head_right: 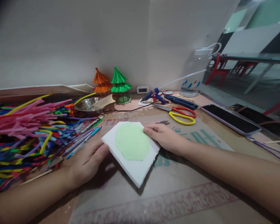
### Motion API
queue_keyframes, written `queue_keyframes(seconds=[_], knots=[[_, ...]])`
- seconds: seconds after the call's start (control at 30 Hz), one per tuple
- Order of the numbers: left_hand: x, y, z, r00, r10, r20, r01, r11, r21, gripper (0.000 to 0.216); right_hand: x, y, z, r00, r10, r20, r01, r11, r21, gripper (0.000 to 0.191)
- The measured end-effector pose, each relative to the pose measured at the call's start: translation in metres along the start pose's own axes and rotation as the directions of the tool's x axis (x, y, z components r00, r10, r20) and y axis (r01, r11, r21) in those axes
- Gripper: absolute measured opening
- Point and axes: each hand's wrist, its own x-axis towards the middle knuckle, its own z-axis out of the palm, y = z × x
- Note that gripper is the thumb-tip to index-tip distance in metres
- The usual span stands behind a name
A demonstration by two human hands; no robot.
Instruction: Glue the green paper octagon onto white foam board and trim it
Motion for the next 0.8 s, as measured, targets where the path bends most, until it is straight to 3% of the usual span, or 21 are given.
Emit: queue_keyframes(seconds=[0.17,0.27,0.33,0.4,0.43,0.5,0.57,0.67,0.73,0.8], knots=[[-0.001,-0.006,-0.005,0.998,-0.045,-0.036,0.046,0.998,0.042,0.048,-0.001,-0.003,0.002,0.999,0.015,-0.03,-0.014,0.999,0.033,0.042],[0.004,-0.009,-0.004,0.987,-0.14,-0.083,0.132,0.987,-0.087,0.05,0.002,-0.008,-0.001,0.994,0.043,-0.103,-0.035,0.997,0.071,0.033],[0.008,-0.01,-0.002,0.979,-0.193,-0.072,0.179,0.97,-0.166,0.064,0.006,-0.011,-0.005,0.989,0.025,-0.145,-0.01,0.995,0.099,0.025],[0.012,-0.008,0.0,0.979,-0.201,-0.04,0.194,0.971,-0.137,0.071,0.011,-0.012,-0.01,0.987,-0.002,-0.161,0.017,0.996,0.089,0.022],[0.013,-0.006,0.001,0.98,-0.196,-0.017,0.194,0.978,-0.075,0.065,0.013,-0.012,-0.013,0.988,-0.008,-0.157,0.018,0.998,0.062,0.022],[0.013,-0.002,0.001,0.982,-0.187,0.032,0.184,0.978,0.095,0.041,0.017,-0.009,-0.018,0.987,-0.035,-0.156,0.029,0.999,-0.039,0.025],[0.012,0.001,0.001,0.977,-0.206,0.052,0.188,0.954,0.235,0.031,0.019,-0.006,-0.022,0.966,-0.149,-0.212,0.106,0.974,-0.2,0.027],[0.011,0.003,0.001,0.977,-0.211,0.033,0.184,0.912,0.366,0.035,0.017,-0.001,-0.025,0.861,-0.429,-0.273,0.251,0.825,-0.506,0.03],[0.01,0.004,0.001,0.982,-0.172,0.076,0.118,0.877,0.466,0.033,0.013,0.0,-0.023,0.82,-0.534,-0.206,0.301,0.708,-0.639,0.03],[0.01,0.004,0.0,0.981,-0.097,0.168,-0.013,0.83,0.558,0.031,0.008,0.001,-0.018,0.82,-0.562,-0.111,0.344,0.638,-0.689,0.029]])
